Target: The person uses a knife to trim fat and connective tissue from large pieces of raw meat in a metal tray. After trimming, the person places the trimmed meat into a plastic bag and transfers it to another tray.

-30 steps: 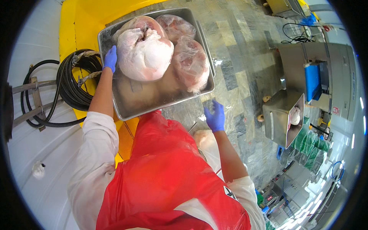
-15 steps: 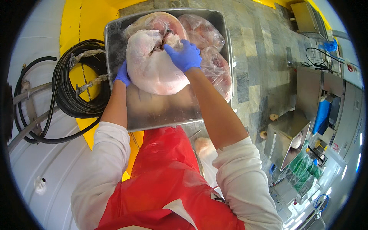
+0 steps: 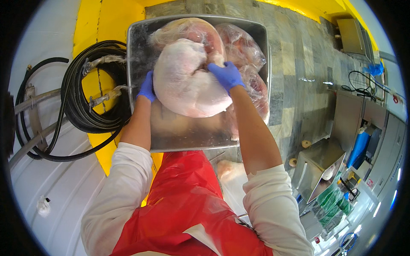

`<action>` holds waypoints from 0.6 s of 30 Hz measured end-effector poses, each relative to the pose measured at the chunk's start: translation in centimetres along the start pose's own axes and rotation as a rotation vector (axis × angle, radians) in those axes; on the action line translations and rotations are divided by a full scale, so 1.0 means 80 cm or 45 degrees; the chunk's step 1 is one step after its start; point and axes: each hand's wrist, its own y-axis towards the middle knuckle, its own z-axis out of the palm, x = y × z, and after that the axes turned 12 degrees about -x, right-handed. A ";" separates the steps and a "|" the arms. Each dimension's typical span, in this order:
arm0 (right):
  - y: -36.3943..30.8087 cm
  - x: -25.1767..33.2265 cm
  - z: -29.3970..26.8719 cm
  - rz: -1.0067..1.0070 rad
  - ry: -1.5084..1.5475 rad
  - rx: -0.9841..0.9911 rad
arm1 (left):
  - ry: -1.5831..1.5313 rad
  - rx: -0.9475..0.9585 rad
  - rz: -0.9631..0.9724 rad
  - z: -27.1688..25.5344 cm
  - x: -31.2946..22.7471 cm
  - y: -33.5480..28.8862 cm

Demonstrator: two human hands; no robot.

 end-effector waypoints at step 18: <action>0.037 -0.133 -0.006 0.376 0.861 0.186 | -0.152 0.157 0.044 -0.002 0.028 -0.007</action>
